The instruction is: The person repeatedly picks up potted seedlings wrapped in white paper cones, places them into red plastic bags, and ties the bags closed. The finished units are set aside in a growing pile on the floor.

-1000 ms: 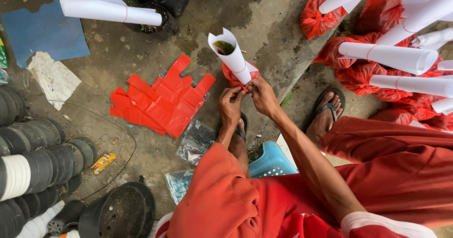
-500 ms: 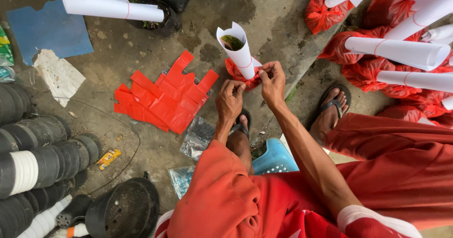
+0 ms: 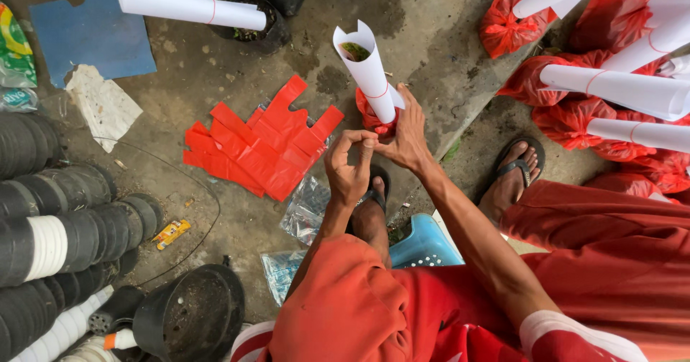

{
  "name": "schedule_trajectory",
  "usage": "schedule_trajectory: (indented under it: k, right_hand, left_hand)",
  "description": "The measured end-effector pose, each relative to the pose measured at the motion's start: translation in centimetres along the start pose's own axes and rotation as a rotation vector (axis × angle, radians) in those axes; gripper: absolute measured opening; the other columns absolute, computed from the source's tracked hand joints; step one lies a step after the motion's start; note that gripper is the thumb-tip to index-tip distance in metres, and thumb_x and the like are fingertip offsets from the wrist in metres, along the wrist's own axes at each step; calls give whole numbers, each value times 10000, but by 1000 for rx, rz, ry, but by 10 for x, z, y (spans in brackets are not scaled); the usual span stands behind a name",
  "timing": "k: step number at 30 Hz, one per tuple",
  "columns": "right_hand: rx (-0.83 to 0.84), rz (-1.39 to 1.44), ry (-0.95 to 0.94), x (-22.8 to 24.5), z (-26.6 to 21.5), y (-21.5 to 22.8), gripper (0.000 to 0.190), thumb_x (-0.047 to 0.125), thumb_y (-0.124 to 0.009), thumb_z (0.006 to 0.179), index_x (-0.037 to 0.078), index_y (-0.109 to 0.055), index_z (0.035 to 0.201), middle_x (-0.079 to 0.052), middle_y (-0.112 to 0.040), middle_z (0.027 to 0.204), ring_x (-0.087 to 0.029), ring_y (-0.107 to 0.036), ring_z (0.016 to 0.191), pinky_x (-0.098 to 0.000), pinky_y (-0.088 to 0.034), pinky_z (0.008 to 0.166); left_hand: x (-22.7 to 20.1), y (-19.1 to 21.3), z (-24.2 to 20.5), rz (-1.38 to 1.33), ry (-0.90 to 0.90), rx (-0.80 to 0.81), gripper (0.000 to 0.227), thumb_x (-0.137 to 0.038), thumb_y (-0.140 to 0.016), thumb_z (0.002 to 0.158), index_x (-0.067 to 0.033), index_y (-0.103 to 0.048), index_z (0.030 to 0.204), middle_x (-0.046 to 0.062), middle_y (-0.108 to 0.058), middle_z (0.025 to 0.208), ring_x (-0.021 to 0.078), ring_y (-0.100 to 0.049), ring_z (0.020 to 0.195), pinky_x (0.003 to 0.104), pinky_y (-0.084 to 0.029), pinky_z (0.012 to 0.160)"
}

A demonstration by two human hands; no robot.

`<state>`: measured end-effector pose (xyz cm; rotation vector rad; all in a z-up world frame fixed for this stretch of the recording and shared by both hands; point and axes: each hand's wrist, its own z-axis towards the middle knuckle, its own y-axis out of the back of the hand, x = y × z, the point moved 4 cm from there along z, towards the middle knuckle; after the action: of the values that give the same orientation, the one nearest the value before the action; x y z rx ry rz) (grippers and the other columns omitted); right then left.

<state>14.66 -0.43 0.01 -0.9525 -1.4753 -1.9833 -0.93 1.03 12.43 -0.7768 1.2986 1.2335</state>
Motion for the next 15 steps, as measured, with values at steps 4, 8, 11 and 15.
schedule_trajectory:
  k: [4,8,11,15]
  right_hand:
    - [-46,-13,-16,1,13,7,1151,348,-919,643,-66,-306,1525,-280,-399,1497,-465,-416,1337,-526,-370,1105]
    - [-196,204,-271,-31,10,18,828,157,-879,697,-52,-448,1373,-214,-484,1218,-375,-482,1064,-437,-431,908]
    - [-288,415,-534,-79,13,33,561,23,-853,753,-47,-556,1223,-164,-541,948,-299,-517,804,-365,-461,707]
    - [-542,-69,-426,-125,30,85,924,141,-983,719,-40,-362,1378,-162,-488,1274,-310,-541,1184,-411,-486,1082]
  left_hand:
    - [15,-1,-5,-44,-55,-21,170,-123,-508,1032,-17,-573,916,83,-641,841,182,-612,781,326,-500,733]
    - [81,19,-18,-119,147,-153,139,-99,-367,951,-48,-458,859,64,-488,784,175,-519,702,324,-466,678]
    - [130,62,-24,30,248,-219,155,-150,-384,987,-59,-477,904,62,-477,745,161,-480,659,318,-435,639]
    - [166,110,-33,341,447,-295,522,-325,-811,854,-26,-405,991,137,-466,878,213,-500,669,386,-449,612]
